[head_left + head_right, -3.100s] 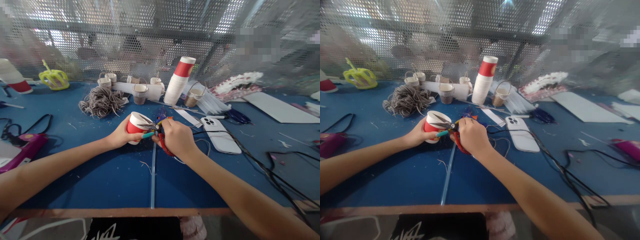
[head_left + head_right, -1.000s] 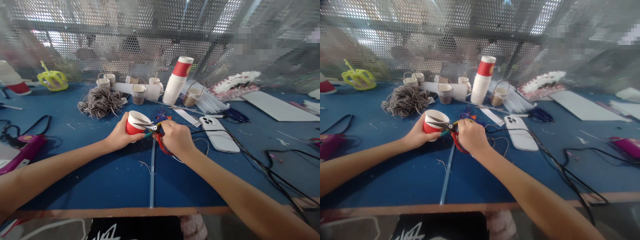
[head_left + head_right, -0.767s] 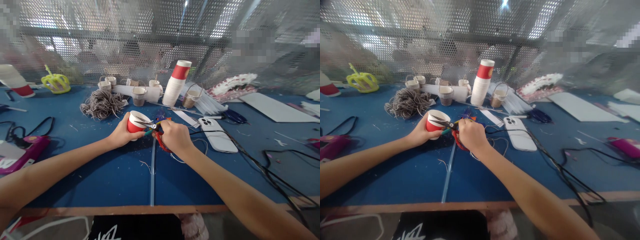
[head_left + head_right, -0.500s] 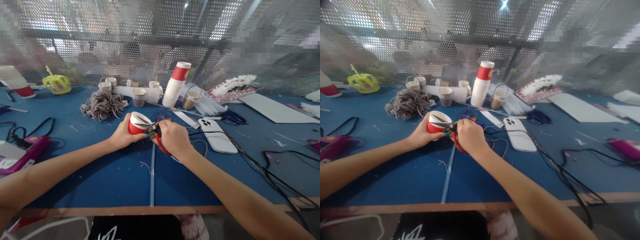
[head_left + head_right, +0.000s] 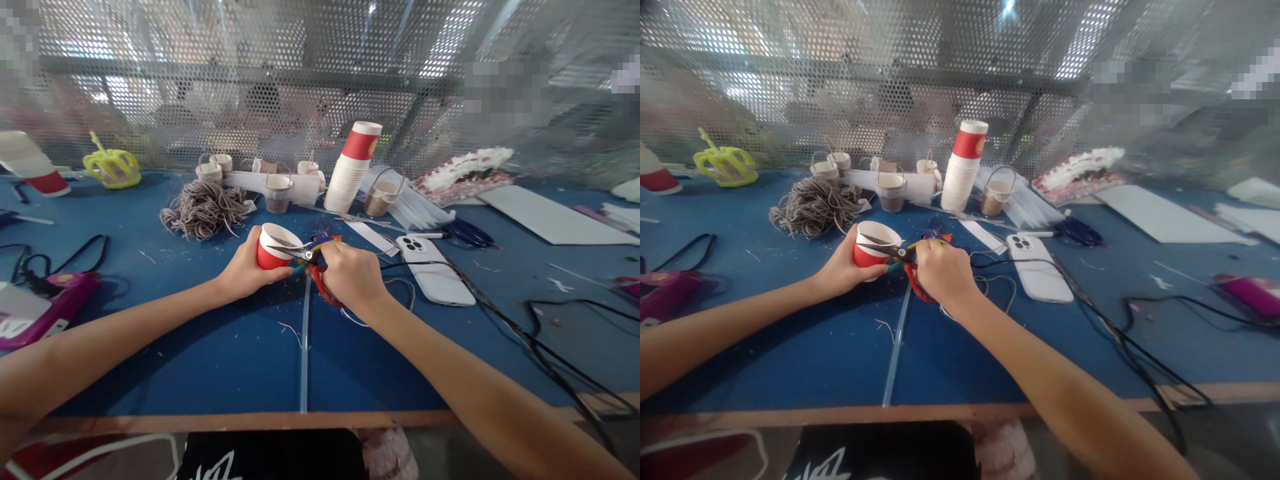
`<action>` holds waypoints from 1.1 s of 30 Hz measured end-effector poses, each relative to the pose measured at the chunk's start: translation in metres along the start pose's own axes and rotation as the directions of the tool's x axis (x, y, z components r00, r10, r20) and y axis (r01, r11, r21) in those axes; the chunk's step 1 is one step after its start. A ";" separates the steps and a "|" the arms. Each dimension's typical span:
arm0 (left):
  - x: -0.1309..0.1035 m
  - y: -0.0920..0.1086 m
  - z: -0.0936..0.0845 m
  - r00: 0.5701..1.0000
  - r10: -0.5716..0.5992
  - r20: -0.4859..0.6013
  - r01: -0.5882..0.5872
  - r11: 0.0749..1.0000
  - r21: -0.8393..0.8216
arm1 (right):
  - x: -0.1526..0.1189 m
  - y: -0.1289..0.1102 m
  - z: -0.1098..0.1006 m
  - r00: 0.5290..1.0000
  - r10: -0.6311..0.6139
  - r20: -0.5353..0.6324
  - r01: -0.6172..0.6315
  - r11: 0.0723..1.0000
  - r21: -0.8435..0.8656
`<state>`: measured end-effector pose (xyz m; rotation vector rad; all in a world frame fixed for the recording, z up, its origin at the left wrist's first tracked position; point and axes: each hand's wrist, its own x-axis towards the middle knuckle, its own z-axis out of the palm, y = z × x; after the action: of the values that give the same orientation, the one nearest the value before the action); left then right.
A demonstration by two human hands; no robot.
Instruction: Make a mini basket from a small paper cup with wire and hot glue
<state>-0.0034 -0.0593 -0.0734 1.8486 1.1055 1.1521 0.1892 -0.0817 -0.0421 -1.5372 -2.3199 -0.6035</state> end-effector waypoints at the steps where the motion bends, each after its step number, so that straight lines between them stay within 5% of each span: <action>1: 0.000 0.001 0.000 1.000 0.000 -0.007 0.000 1.000 0.011 | 0.000 -0.001 -0.001 1.000 -0.002 0.011 0.002 1.000 0.001; 10: -0.003 0.010 0.001 0.999 0.020 -0.041 -0.015 0.993 0.120 | 0.001 -0.010 -0.015 0.994 -0.018 0.105 0.018 1.000 0.002; 33: -0.006 0.005 0.003 0.979 0.160 -0.130 -0.113 0.943 0.312 | 0.000 -0.013 -0.013 0.991 -0.010 0.136 0.011 1.000 -0.006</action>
<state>-0.0004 -0.0673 -0.0720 2.1284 1.3195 1.2790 0.1777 -0.0926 -0.0336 -1.6175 -2.4290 -0.5250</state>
